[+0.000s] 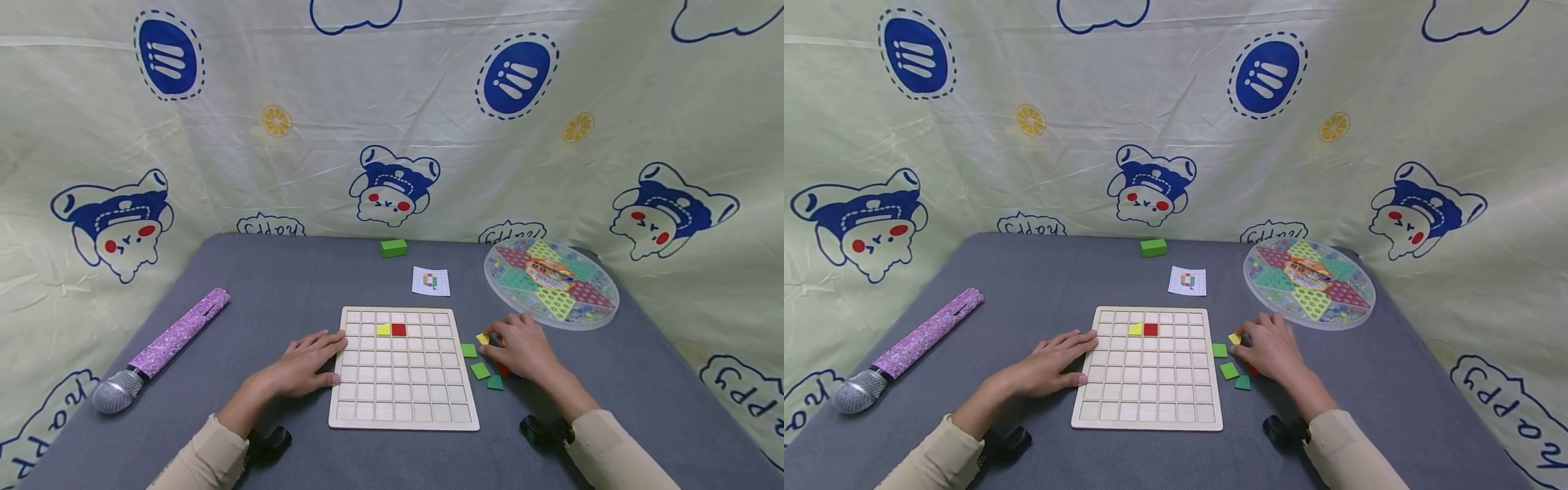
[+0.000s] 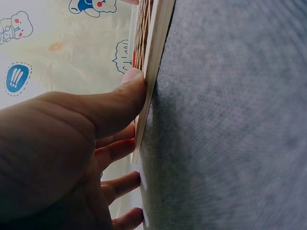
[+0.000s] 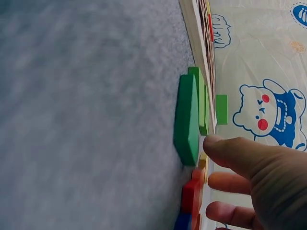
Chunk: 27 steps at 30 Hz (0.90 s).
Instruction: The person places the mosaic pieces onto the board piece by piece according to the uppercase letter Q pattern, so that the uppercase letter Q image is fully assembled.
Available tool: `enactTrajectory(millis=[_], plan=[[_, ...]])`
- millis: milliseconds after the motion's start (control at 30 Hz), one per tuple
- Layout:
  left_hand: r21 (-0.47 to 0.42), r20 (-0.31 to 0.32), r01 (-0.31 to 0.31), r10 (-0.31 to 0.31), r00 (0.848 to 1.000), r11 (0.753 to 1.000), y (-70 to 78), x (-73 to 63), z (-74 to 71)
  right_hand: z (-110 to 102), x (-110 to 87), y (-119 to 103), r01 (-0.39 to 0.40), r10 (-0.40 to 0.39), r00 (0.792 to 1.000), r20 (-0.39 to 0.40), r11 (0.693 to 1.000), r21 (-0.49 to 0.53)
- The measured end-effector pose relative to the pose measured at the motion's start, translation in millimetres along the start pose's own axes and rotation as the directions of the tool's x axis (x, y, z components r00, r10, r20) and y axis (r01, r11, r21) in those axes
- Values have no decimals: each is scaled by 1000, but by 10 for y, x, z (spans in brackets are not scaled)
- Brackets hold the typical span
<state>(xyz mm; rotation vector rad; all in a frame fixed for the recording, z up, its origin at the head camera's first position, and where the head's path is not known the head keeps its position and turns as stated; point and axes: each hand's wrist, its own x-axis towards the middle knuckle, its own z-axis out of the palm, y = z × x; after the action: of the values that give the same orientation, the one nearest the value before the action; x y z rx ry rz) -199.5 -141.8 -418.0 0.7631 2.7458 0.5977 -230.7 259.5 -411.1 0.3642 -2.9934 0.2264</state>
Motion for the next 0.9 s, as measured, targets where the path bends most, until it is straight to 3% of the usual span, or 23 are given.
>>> enactTrajectory(millis=[400,900], plan=[[0,-1,-2,2,1000,1000,7,-7,-8,46,105,-51,-91,92,996,17,995,-28],[-4,-5,-11,11,1000,1000,2,-6,-1,91,111,-84,-12,12,999,-42,1000,-10]])
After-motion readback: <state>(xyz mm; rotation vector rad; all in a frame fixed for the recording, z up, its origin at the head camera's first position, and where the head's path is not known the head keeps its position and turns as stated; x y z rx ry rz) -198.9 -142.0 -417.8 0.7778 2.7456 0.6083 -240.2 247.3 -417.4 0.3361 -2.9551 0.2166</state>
